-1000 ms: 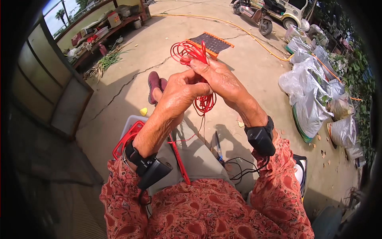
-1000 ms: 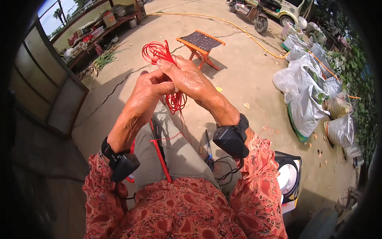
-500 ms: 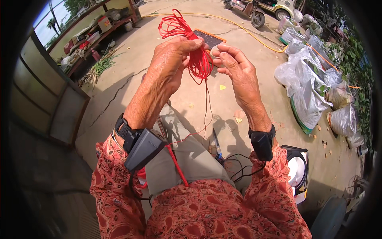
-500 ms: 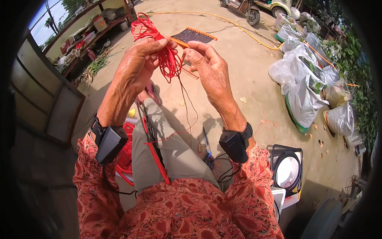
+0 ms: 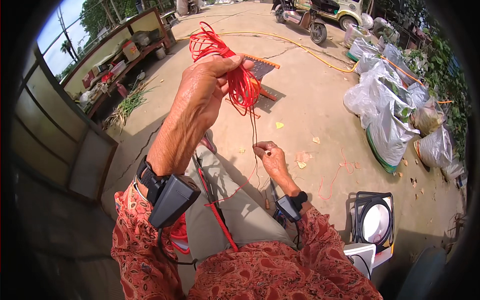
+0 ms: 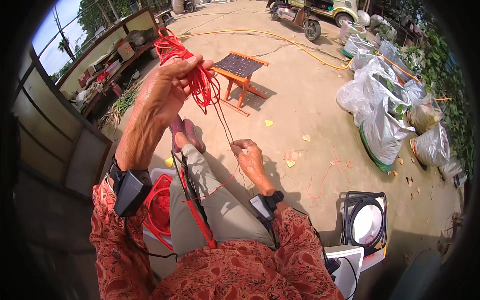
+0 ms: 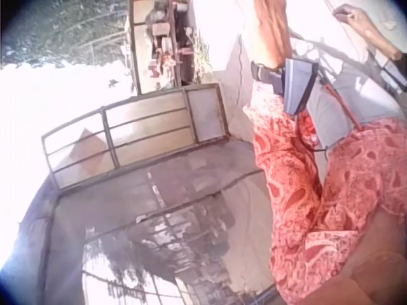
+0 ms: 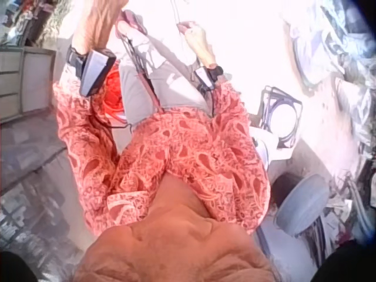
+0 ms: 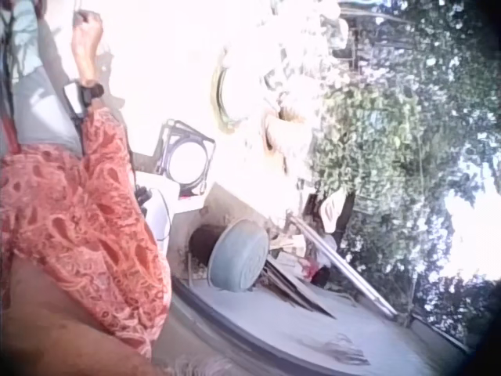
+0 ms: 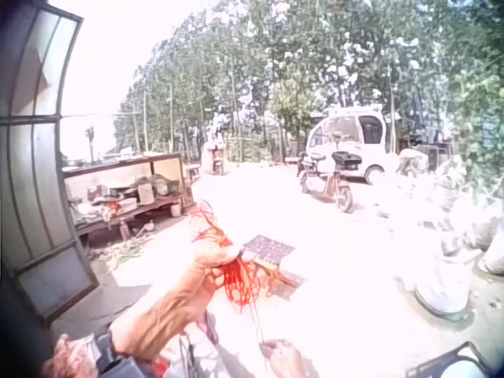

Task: Winding red string or cord around a black metal frame.

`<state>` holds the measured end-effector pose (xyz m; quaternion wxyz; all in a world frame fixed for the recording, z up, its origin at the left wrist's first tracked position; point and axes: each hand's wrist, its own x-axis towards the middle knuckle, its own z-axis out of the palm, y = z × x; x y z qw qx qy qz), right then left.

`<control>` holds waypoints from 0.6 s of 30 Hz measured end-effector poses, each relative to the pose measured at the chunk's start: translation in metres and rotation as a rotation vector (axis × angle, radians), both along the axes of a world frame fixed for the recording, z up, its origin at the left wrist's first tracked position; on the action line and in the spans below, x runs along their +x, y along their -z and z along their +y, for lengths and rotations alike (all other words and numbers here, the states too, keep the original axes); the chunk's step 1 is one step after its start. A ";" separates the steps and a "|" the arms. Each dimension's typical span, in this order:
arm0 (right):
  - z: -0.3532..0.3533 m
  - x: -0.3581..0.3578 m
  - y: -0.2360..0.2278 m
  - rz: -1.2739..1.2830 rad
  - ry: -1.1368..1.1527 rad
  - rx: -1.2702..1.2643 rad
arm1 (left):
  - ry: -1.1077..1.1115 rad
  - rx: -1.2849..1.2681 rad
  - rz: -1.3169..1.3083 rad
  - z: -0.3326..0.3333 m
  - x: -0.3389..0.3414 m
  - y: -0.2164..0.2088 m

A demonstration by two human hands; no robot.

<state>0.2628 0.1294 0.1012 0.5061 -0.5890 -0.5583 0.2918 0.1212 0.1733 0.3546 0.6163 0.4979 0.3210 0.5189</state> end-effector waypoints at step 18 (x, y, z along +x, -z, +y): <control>-0.011 0.089 -0.009 0.290 -0.432 -0.365 | -0.081 -0.092 -0.075 0.013 -0.091 0.018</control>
